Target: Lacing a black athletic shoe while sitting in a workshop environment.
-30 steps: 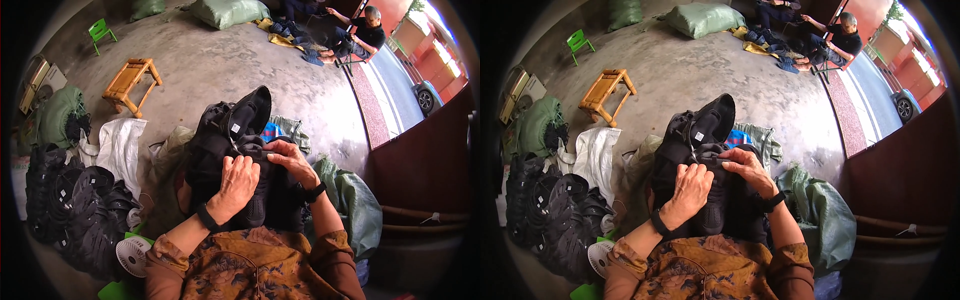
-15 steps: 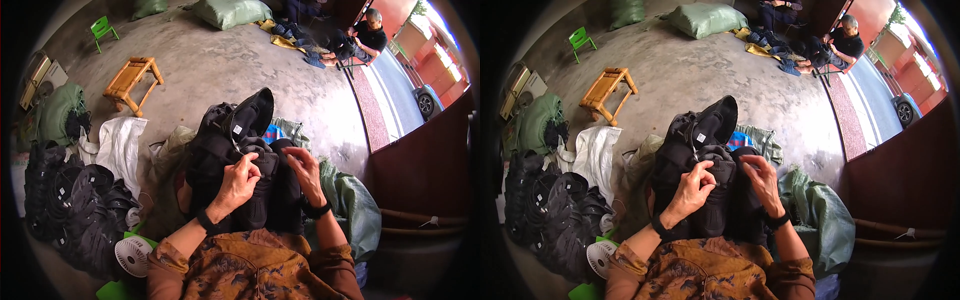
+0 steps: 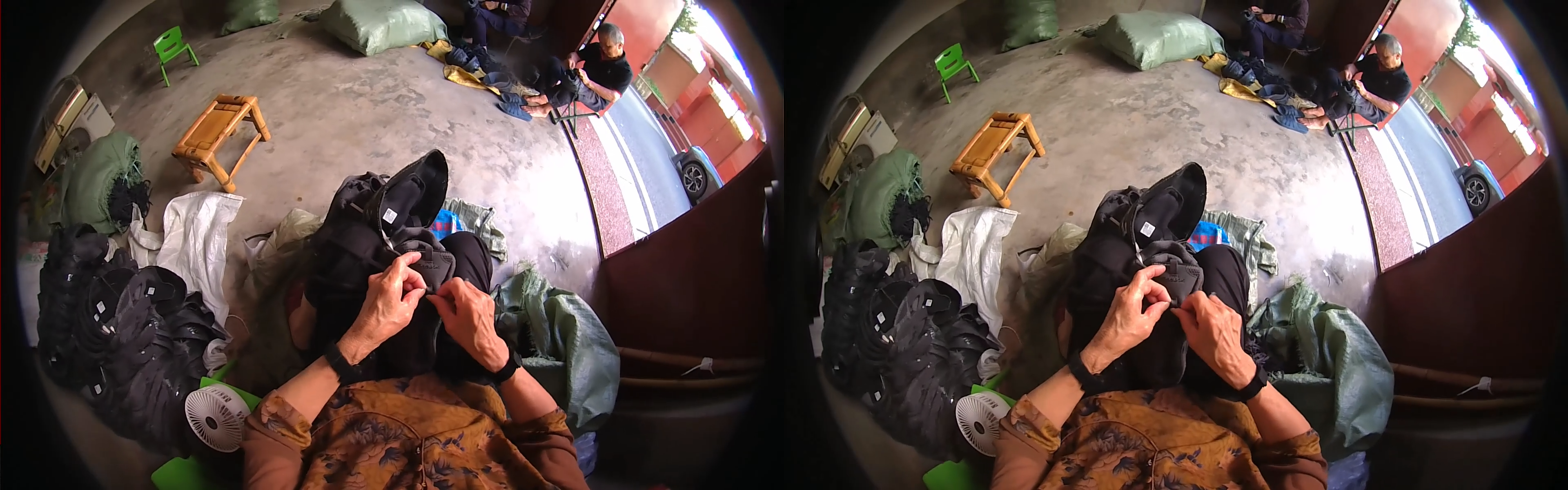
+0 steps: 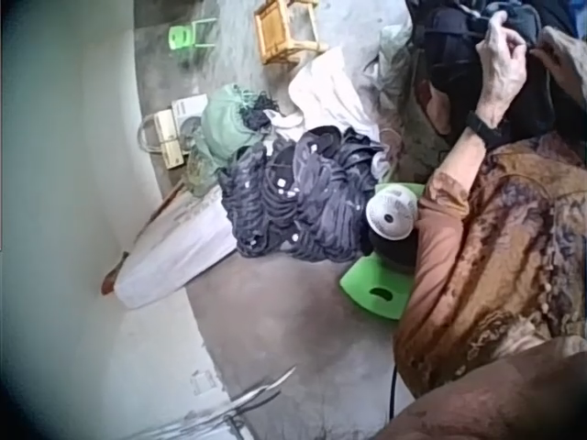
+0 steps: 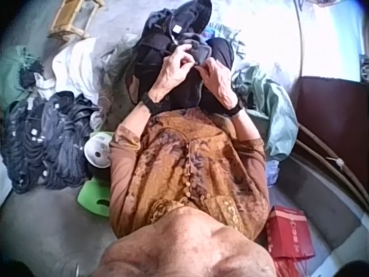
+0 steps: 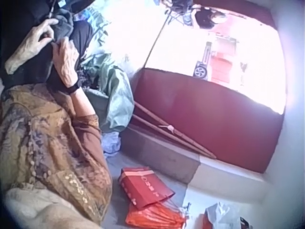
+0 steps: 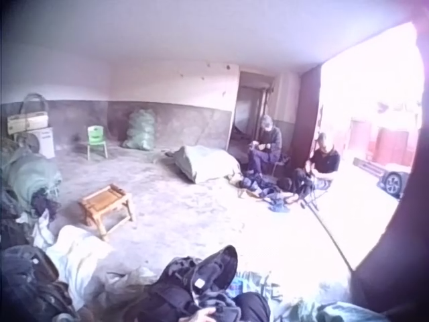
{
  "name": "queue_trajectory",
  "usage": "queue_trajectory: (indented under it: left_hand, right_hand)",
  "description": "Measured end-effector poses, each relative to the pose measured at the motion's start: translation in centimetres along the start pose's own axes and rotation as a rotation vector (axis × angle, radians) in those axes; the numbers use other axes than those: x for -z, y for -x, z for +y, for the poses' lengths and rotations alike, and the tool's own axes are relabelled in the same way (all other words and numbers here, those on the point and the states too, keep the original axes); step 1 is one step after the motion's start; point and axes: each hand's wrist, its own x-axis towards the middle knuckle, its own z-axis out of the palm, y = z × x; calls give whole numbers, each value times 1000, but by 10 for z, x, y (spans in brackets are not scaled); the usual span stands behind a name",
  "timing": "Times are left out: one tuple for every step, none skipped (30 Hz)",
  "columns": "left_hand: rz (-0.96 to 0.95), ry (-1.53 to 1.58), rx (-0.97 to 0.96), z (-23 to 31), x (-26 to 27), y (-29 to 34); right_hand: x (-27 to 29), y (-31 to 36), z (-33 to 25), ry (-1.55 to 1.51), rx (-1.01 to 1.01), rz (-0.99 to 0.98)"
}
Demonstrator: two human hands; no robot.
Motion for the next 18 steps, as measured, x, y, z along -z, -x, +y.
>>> queue_trajectory:
  left_hand:
    - [30,5,-36,2,4,2]
    - [62,6,-69,3,12,4]
    - [72,-119,-107,6,26,2]
    - [101,-260,-162,2,42,1]
    - [108,-351,-201,-3,52,-2]
    - [114,-443,-237,-9,59,-2]
    - [57,-437,-193,-18,61,-1]
    - [61,-434,-188,-19,60,1]
    - [18,-514,-183,-16,58,2]
    - [-25,-596,-175,-15,57,3]
    - [-69,-680,-164,-14,56,4]
    - [-67,-679,-162,-13,55,3]
    - [-73,-676,-143,-13,54,1]
    - [-81,-677,-118,-12,53,0]
    - [-78,-690,-106,-13,55,2]
    - [-64,-671,-113,-12,56,1]
    - [-50,-657,-117,-13,57,1]
    - [-50,-670,-106,-13,62,1]
  right_hand:
    - [5,4,4,40,-68,74]
    - [12,6,14,75,-135,147]
    - [31,11,36,135,-275,221]
    - [56,19,65,193,-413,292]
    - [85,31,105,163,-365,406]
    - [120,39,125,136,-359,500]
    - [156,59,163,249,-472,568]
    - [181,74,180,285,-592,640]
    - [204,98,210,355,-741,712]
    - [217,121,231,400,-831,790]
    - [221,138,239,429,-906,725]
    - [222,148,244,456,-979,660]
    - [211,157,250,476,-847,567]
    - [192,163,251,488,-715,469]
    - [161,138,212,328,-559,422]
    - [136,118,179,237,-572,379]
    - [114,96,138,-205,-596,296]
    - [100,64,65,-517,-664,162]
